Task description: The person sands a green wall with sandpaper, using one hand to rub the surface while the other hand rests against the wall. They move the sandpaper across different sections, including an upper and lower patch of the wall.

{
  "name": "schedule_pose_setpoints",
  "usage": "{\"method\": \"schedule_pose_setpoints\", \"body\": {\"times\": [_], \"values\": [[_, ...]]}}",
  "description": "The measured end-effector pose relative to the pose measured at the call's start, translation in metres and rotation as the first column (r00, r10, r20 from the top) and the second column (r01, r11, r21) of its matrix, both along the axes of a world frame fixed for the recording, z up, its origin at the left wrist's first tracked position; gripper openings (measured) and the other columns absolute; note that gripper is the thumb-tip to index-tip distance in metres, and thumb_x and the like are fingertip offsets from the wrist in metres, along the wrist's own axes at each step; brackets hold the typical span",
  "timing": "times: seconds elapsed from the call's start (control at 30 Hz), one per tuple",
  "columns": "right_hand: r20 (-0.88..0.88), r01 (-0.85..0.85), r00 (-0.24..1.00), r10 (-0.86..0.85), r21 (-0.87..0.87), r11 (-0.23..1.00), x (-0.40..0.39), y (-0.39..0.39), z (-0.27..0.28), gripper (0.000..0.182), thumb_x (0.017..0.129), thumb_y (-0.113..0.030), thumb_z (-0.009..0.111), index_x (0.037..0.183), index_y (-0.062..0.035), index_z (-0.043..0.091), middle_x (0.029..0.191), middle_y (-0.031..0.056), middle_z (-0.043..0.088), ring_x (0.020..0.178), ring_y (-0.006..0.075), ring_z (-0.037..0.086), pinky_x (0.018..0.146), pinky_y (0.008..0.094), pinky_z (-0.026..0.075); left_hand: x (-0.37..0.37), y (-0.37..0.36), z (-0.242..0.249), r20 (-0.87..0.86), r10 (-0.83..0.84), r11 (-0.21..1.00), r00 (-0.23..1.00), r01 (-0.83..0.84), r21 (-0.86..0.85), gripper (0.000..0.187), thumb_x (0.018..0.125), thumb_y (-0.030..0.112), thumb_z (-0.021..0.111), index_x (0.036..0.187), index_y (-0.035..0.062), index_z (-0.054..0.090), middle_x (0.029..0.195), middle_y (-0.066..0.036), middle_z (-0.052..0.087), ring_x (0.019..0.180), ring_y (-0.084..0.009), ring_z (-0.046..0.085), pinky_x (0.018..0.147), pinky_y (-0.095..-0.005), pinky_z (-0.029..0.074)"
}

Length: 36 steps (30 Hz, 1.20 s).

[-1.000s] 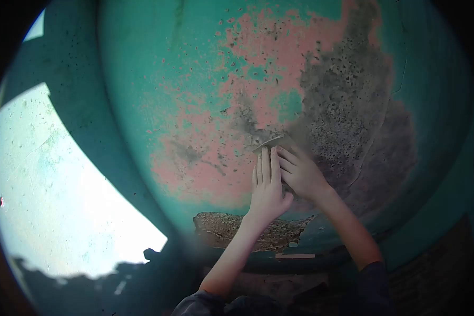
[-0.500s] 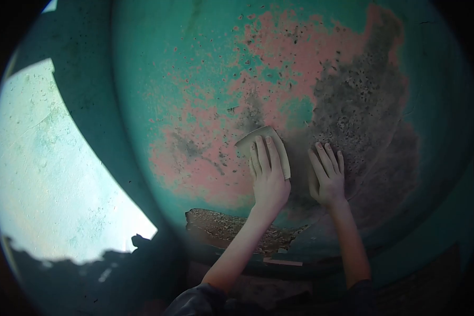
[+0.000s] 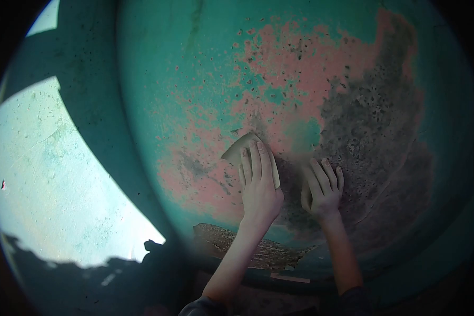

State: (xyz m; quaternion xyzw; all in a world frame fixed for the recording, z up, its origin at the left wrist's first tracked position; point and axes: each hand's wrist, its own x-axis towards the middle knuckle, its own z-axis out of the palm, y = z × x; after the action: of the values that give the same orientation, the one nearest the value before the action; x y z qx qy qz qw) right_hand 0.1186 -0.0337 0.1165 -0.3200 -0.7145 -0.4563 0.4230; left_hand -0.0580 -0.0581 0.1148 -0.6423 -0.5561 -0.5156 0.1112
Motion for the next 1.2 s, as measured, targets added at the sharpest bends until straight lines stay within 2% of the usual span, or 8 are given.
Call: {"method": "schedule_pose_setpoints", "body": {"times": [0.1, 0.3, 0.43, 0.63, 0.73, 0.87, 0.93, 1.2], "values": [[-0.007, -0.015, 1.000, 0.015, -0.024, 1.000, 0.001, -0.001, 0.001, 0.041, 0.088, -0.019, 0.062, 0.128, -0.0190, 0.067, 0.137, 0.0015, 0.061, 0.132, 0.0221, 0.052, 0.118, 0.0462, 0.028, -0.006, -0.005, 0.013, -0.026, 0.027, 0.998, 0.999, -0.026, 0.050, 0.075, 0.089, 0.001, 0.047, 0.157, -0.0041, 0.017, 0.163, -0.027, 0.016, 0.151, -0.0483, 0.013, 0.120, -0.0582, 0.018], [-0.009, -0.069, 0.998, 0.069, -0.034, 0.997, 0.004, -0.005, 0.000, 0.044, 0.086, -0.017, 0.060, 0.129, -0.0192, 0.067, 0.138, 0.0011, 0.060, 0.132, 0.0212, 0.052, 0.118, 0.0459, 0.028, 0.009, -0.015, -0.016, -0.103, 0.005, 0.992, 0.995, -0.018, -0.127, 0.070, 0.093, 0.002, 0.046, 0.157, -0.0035, 0.018, 0.163, -0.027, 0.015, 0.151, -0.0488, 0.012, 0.120, -0.0573, 0.020], [-0.008, -0.073, 0.997, 0.072, -0.033, 0.997, 0.003, -0.003, 0.001, 0.045, 0.084, -0.017, 0.060, 0.129, -0.0190, 0.067, 0.139, 0.0013, 0.060, 0.133, 0.0214, 0.052, 0.118, 0.0463, 0.029, -0.015, 0.006, 0.012, 0.037, 0.038, 0.996, 0.999, -0.041, 0.082, 0.062, 0.103, 0.009, 0.042, 0.158, -0.0033, 0.015, 0.164, -0.028, 0.012, 0.151, -0.0491, 0.009, 0.121, -0.0540, 0.018], [-0.012, -0.090, 0.996, 0.090, -0.036, 0.995, 0.003, -0.003, 0.001, 0.046, 0.083, -0.015, 0.061, 0.129, -0.0193, 0.066, 0.140, 0.0012, 0.059, 0.133, 0.0225, 0.051, 0.118, 0.0477, 0.028, 0.043, 0.003, -0.091, 0.111, -0.076, 0.996, 0.991, 0.070, 0.056, 0.065, 0.104, 0.015, 0.040, 0.158, -0.0041, 0.008, 0.163, -0.032, 0.004, 0.151, -0.0505, 0.000, 0.122, -0.0569, 0.010], [-0.002, -0.079, 0.997, 0.079, -0.025, 0.997, 0.004, 0.000, -0.001, 0.048, 0.082, -0.014, 0.062, 0.129, -0.0195, 0.066, 0.140, 0.0012, 0.059, 0.134, 0.0229, 0.051, 0.118, 0.0482, 0.028, 0.037, -0.005, -0.109, 0.209, -0.146, 0.989, 0.967, 0.138, 0.051, 0.065, 0.106, 0.017, 0.039, 0.159, -0.0028, 0.006, 0.163, -0.032, 0.001, 0.151, -0.0499, -0.003, 0.122, -0.0559, 0.007], [-0.021, -0.077, 0.997, 0.077, 0.012, 0.997, 0.000, 0.004, -0.007, 0.044, 0.085, -0.013, 0.060, 0.129, -0.0184, 0.066, 0.139, 0.0012, 0.060, 0.134, 0.0237, 0.052, 0.118, 0.0474, 0.028, -0.022, 0.017, -0.103, 0.382, -0.073, 0.997, 0.921, 0.062, 0.040, 0.064, 0.106, 0.017, 0.040, 0.158, -0.0033, 0.009, 0.163, -0.031, 0.003, 0.150, -0.0519, 0.002, 0.122, -0.0552, 0.010], [-0.063, -0.044, 0.997, 0.047, 0.048, 0.998, -0.005, 0.005, -0.013, 0.039, 0.090, -0.013, 0.058, 0.128, -0.0177, 0.067, 0.138, 0.0020, 0.061, 0.133, 0.0248, 0.052, 0.118, 0.0460, 0.028, -0.049, 0.032, -0.105, 0.443, -0.051, 0.989, 0.895, -0.017, 0.149, 0.064, 0.106, 0.017, 0.039, 0.159, -0.0003, 0.008, 0.164, -0.031, 0.002, 0.151, -0.0508, 0.000, 0.122, -0.0544, 0.009], [-0.115, -0.036, 0.993, 0.036, 0.004, 0.999, -0.046, 0.009, -0.059, 0.040, 0.091, -0.019, 0.058, 0.130, -0.0192, 0.066, 0.143, 0.0047, 0.057, 0.140, 0.0286, 0.045, 0.121, 0.0523, 0.015, 0.028, 0.004, -0.170, 0.532, -0.121, 0.992, 0.838, 0.118, 0.040, 0.065, 0.107, 0.016, 0.038, 0.160, 0.0002, 0.005, 0.165, -0.029, -0.004, 0.151, -0.0514, -0.004, 0.121, -0.0574, 0.007]]}}
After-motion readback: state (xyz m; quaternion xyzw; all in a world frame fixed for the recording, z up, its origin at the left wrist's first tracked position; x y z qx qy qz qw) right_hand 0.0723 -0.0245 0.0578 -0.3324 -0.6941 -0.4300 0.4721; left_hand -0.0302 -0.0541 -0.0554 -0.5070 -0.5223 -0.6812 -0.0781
